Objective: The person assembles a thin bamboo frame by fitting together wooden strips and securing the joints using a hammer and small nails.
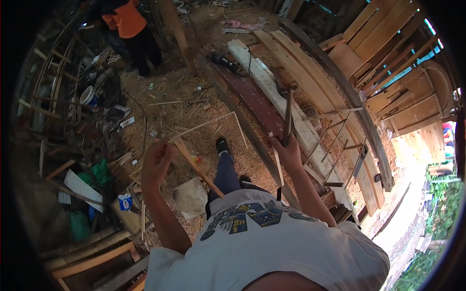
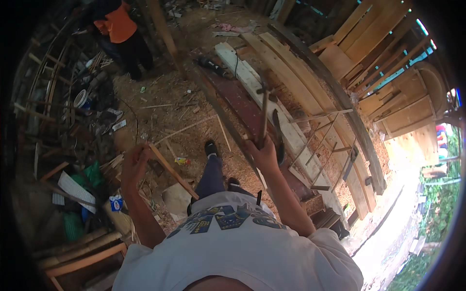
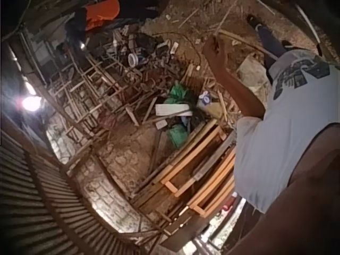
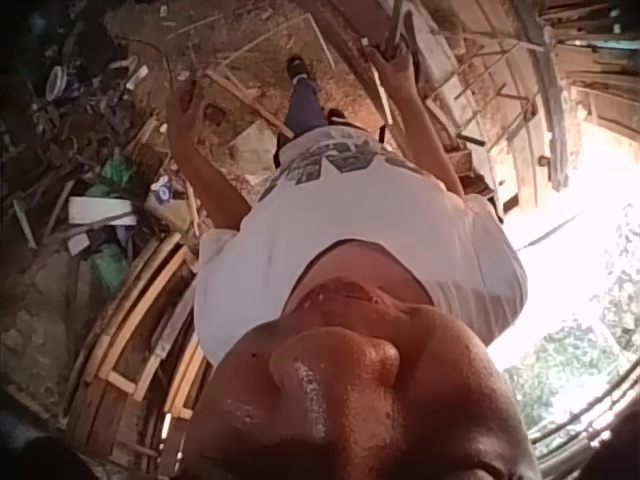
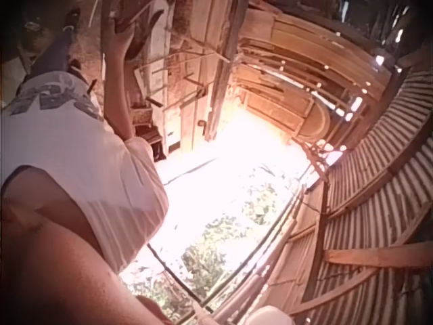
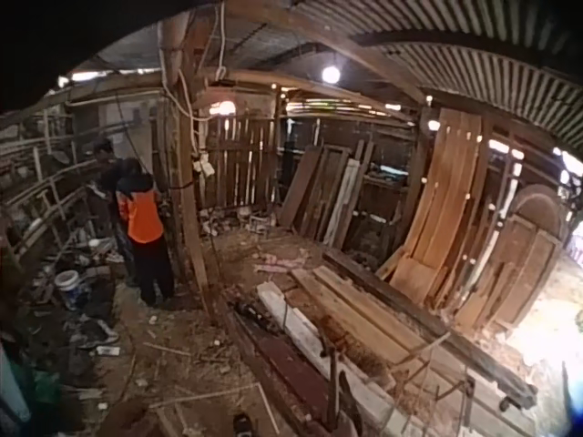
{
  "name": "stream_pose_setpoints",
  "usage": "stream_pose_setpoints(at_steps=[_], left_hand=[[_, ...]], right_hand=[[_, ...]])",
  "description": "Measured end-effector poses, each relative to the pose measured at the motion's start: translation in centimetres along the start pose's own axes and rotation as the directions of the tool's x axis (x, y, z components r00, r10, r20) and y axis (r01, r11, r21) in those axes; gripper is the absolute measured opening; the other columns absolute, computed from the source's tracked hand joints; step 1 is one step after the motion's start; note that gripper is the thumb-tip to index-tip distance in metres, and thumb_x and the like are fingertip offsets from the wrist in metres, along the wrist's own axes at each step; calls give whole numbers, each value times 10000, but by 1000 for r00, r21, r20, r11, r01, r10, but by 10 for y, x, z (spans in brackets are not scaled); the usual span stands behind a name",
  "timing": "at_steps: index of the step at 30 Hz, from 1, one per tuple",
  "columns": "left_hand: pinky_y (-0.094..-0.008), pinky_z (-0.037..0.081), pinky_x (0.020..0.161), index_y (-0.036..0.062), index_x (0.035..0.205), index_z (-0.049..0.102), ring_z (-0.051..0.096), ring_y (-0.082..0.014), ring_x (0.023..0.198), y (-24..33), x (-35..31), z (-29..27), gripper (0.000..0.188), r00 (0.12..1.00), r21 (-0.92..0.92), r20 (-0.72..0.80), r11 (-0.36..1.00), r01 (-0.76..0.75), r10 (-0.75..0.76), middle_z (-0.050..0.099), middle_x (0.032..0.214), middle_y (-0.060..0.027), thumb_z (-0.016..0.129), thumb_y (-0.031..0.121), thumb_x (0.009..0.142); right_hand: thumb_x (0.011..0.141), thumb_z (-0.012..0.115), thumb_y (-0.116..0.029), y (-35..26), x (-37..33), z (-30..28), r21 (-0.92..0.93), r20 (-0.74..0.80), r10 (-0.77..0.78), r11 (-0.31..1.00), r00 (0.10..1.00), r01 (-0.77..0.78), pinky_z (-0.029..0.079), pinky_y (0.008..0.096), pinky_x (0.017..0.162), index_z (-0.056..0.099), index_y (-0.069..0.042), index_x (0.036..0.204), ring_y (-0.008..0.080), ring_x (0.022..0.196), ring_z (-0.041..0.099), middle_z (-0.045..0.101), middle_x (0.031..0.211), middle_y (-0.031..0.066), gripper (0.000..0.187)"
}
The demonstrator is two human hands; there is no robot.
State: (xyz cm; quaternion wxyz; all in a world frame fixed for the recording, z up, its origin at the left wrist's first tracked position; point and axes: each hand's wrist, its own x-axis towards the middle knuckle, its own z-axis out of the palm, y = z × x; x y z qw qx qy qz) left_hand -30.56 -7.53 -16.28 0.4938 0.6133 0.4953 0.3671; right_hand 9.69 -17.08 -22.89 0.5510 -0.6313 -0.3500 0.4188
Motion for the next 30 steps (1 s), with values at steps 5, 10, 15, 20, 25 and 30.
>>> stream_pose_setpoints(at_steps=[5,10,15,20,25,30], left_hand=[[-306,342,627,22,881,678,430,-70,676,-2,-62,-11,533,908,194,-418,974,117,-26,470,676,44,646,535,1023],[-351,252,606,48,754,564,307,-104,620,-17,-104,-43,638,809,165,-570,944,284,-144,354,636,35,586,626,1024],[-355,225,602,69,672,431,272,-119,601,-34,-114,-57,682,738,67,-624,924,376,-255,320,615,22,566,632,1032],[-336,200,584,78,672,422,262,-95,601,-61,-102,-79,645,720,-71,-635,948,309,-282,311,624,39,565,577,1056],[-329,209,585,73,681,435,278,-83,617,-97,-84,-120,611,678,-92,-681,950,298,-278,334,641,44,570,523,1072],[-285,311,622,24,794,562,389,-70,699,-125,-74,-169,536,606,-147,-739,948,283,-295,460,715,48,606,484,1064]], right_hand=[[975,702,-61,-18,-24,24,69,193,-46,997,980,33,587,327,819,485,-19,1021,193,960,734,740,1014,148,225],[979,684,-74,-23,-31,43,-57,434,-44,995,900,76,573,347,868,494,-24,1039,176,976,709,714,1009,124,205],[958,721,-142,-17,-21,77,-151,556,-31,979,831,138,560,339,803,540,-25,971,169,930,721,753,979,128,216],[959,717,-198,-8,10,137,-190,698,32,971,716,142,524,330,728,564,-32,993,146,837,674,711,895,82,228],[997,703,-241,-18,43,223,-173,783,130,985,609,13,482,300,678,574,-40,974,94,754,588,624,813,14,240],[1066,632,-274,-32,75,311,-248,844,204,968,496,25,423,272,622,552,-59,989,77,687,492,530,792,-17,242]])
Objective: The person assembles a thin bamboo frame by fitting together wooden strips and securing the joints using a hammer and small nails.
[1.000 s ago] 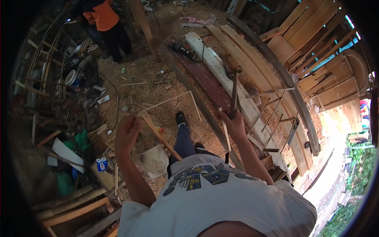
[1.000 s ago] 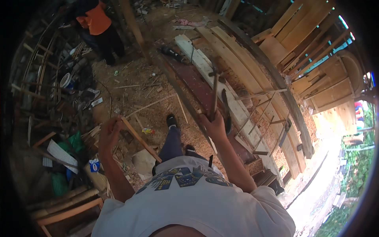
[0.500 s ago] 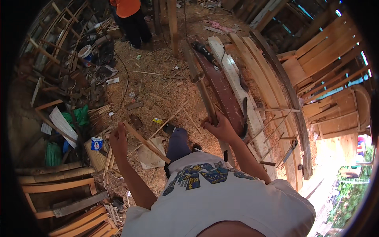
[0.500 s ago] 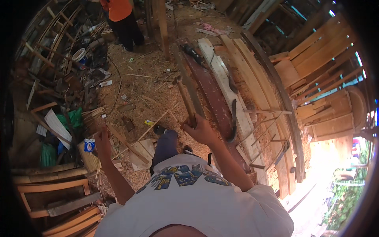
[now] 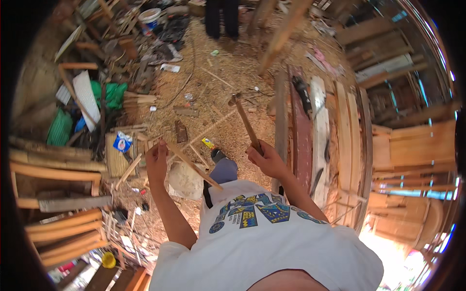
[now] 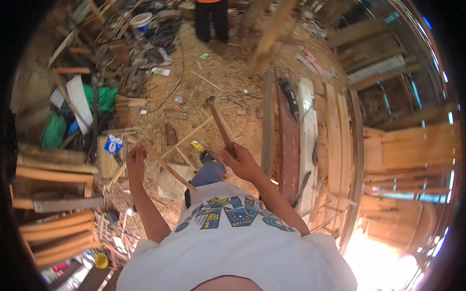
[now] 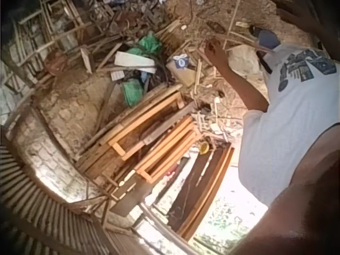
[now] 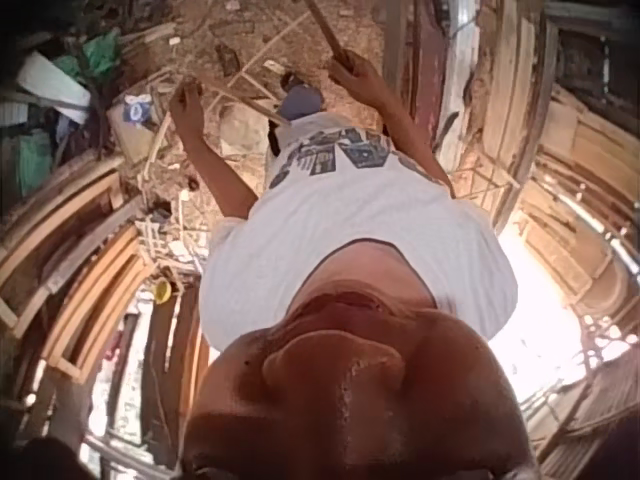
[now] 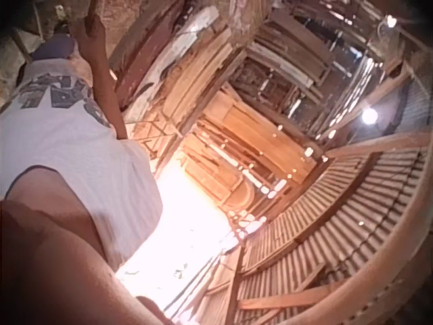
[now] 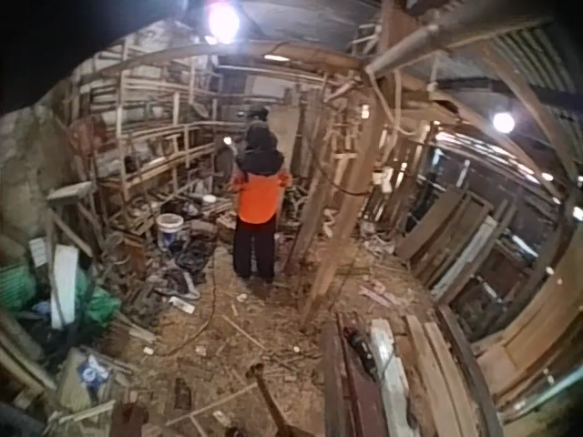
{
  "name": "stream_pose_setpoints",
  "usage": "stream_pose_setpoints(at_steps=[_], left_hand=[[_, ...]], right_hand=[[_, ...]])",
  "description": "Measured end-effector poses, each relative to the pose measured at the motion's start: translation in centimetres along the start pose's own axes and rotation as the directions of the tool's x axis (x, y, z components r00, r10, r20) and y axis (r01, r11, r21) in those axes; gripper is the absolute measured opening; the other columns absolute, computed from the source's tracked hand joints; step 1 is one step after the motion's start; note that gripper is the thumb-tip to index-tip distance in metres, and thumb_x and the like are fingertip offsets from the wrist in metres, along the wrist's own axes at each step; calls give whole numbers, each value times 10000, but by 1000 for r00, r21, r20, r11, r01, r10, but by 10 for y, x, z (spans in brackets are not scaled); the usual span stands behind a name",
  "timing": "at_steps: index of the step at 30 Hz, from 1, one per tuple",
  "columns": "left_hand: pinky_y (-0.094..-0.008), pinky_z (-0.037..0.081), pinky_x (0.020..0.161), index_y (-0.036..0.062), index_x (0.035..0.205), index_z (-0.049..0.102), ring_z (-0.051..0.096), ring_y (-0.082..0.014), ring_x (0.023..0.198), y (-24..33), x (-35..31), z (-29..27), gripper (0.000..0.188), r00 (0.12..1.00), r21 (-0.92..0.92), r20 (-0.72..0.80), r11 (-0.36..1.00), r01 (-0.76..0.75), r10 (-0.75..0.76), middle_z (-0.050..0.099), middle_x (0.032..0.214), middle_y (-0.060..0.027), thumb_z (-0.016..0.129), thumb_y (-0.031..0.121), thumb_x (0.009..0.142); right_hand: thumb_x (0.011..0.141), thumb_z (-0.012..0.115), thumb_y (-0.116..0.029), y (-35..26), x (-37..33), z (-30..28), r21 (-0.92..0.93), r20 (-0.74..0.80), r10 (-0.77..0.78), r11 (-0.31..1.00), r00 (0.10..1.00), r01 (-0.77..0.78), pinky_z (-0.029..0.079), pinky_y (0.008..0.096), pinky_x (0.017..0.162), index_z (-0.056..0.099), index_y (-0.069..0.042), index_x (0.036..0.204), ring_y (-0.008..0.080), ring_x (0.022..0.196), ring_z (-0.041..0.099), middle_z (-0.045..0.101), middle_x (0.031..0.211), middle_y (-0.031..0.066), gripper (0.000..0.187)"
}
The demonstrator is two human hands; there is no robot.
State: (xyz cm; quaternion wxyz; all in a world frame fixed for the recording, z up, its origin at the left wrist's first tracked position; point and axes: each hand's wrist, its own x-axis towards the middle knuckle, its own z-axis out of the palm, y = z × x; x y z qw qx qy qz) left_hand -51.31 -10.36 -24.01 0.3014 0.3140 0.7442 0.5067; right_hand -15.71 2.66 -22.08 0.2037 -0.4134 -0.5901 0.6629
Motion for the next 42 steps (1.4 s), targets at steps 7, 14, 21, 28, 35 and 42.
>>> stream_pose_setpoints(at_steps=[7,14,21,28,35,42], left_hand=[[-277,310,624,4,843,589,394,-68,712,7,31,-45,481,991,-55,-129,997,-46,39,473,735,50,635,430,1062],[-270,309,622,27,852,583,397,-67,696,16,2,-88,470,845,-81,-528,986,-144,80,478,740,39,622,445,1064],[-266,317,628,27,869,595,406,-70,698,3,-24,-119,421,663,-131,-748,979,-158,7,497,747,31,601,390,1082],[-269,364,658,26,884,642,457,-68,726,-13,-16,-132,412,449,-207,-878,977,-47,-165,552,765,26,638,395,1067],[-305,489,822,10,1036,687,568,-118,825,-31,69,-161,402,282,-319,-914,946,-52,-292,643,868,-23,678,412,1041],[-296,439,760,5,933,691,530,-112,816,-45,178,-178,476,550,-294,-817,946,-136,-175,620,863,-5,589,448,1077]], right_hand=[[1145,465,-346,-42,94,35,282,136,96,950,986,-132,294,265,525,505,-84,948,78,595,375,365,716,-46,330],[1141,476,-321,-87,157,71,66,288,99,990,952,-123,353,264,549,511,-81,934,80,613,424,416,721,-32,319],[1148,450,-346,-104,221,116,-144,559,55,989,827,31,344,257,530,524,-73,949,78,593,436,448,688,-20,346],[1157,427,-312,-124,295,188,-161,786,142,987,602,-23,333,273,552,547,-43,960,93,614,423,407,688,-24,354],[1154,425,-339,-124,392,242,-140,892,127,990,433,-2,349,281,569,545,-58,963,93,623,428,437,692,-11,360],[1138,428,-440,-155,437,265,-96,955,59,989,292,116,318,260,566,513,-76,963,73,613,384,427,724,-31,413]])
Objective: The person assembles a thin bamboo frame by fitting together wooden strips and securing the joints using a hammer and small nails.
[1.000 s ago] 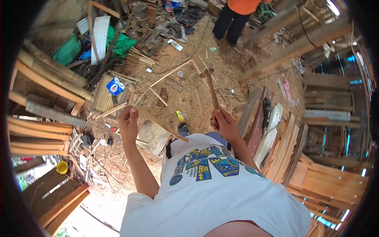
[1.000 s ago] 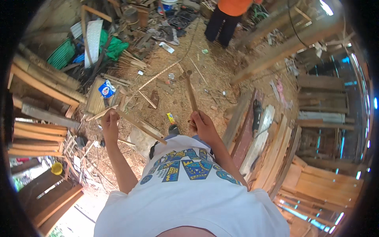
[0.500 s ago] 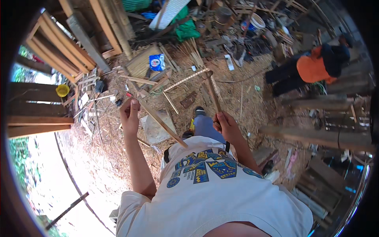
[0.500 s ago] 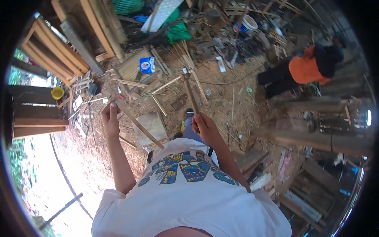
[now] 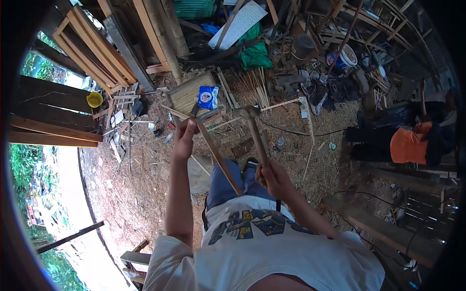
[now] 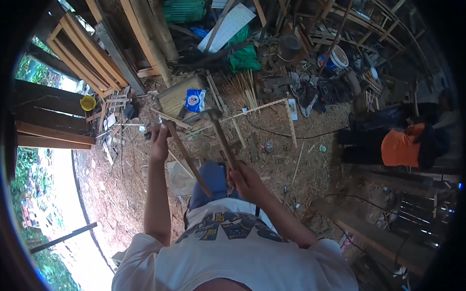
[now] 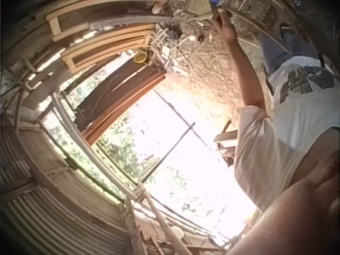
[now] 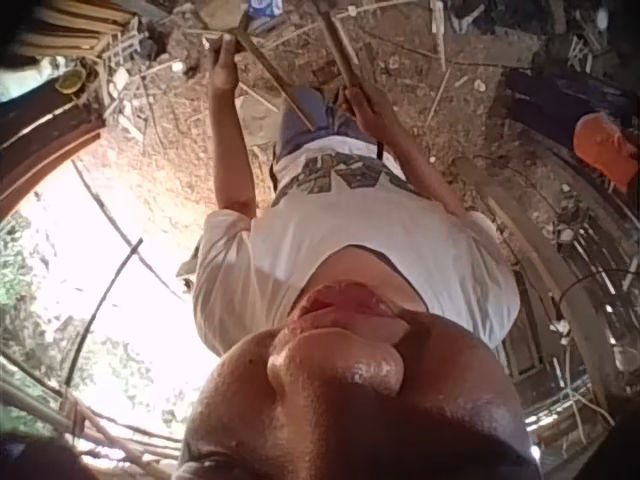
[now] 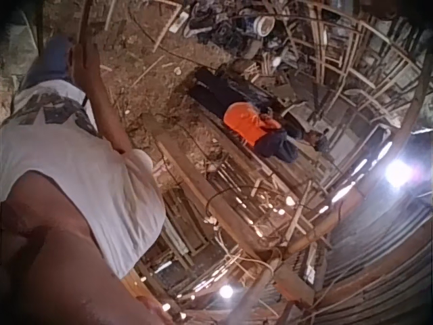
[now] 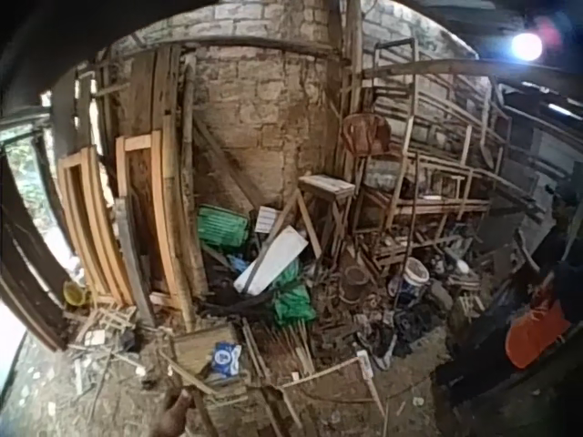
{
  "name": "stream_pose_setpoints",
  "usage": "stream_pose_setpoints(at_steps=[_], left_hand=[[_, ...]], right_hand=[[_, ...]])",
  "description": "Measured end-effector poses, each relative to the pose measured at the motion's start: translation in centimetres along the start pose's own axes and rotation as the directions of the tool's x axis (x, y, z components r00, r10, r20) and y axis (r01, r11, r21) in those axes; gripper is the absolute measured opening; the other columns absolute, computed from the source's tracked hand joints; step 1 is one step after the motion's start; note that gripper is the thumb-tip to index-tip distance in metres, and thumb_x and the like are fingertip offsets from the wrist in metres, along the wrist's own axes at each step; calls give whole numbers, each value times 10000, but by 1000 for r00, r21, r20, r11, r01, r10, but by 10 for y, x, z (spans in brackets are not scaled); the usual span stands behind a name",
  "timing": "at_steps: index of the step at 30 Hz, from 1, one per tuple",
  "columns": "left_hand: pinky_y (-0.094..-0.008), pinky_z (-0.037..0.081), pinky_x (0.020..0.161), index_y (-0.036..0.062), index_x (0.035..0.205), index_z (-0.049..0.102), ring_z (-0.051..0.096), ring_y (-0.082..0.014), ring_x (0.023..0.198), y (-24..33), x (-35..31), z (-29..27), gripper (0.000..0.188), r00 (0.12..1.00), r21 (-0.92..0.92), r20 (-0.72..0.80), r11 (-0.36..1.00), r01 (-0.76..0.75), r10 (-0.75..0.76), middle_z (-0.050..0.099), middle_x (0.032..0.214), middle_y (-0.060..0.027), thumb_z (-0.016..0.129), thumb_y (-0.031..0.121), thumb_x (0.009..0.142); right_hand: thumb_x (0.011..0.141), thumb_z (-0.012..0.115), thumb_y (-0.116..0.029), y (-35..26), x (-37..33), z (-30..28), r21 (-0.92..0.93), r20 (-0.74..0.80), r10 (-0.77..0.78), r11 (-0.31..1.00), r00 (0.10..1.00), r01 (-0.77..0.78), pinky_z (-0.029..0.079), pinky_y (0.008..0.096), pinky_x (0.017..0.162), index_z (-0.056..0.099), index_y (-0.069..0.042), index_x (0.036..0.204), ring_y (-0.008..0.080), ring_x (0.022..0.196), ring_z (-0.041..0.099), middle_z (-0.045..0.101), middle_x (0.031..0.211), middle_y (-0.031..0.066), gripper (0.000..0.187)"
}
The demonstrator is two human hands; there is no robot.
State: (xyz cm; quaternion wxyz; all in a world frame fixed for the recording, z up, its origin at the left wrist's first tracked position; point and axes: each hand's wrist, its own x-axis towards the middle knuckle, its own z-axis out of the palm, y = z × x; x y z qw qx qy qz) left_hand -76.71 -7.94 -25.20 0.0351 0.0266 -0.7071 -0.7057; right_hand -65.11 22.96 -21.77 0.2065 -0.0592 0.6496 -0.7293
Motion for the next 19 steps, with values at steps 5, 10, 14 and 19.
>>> stream_pose_setpoints(at_steps=[5,10,14,19], left_hand=[[-289,391,717,1,942,672,479,-98,787,-50,52,63,475,979,-52,201,998,20,-9,564,830,9,553,434,1095],[-280,384,660,-9,979,688,474,-79,751,-130,95,93,416,936,-149,349,982,113,-55,566,833,18,625,392,1070],[-285,370,613,-9,934,687,455,-68,708,-165,128,119,332,920,-109,380,983,146,-95,525,788,23,664,302,1051],[-301,366,603,-2,890,672,440,-104,673,-204,166,127,296,833,25,552,999,28,-37,501,762,7,697,263,1019]], right_hand=[[1133,462,-400,14,27,-36,-9,-102,70,997,992,-71,352,251,566,546,-61,984,72,617,424,467,757,-29,380],[1140,453,-376,45,71,-74,-185,-150,110,973,982,-138,374,250,582,570,-55,1026,69,631,452,510,785,-20,359],[1130,473,-260,79,88,-101,-121,-258,265,945,929,-303,435,310,609,579,-54,1038,113,654,508,535,757,13,250],[1136,473,-286,123,105,-101,133,-545,363,927,756,-349,354,268,583,566,-61,1119,60,669,430,489,867,-35,244]])
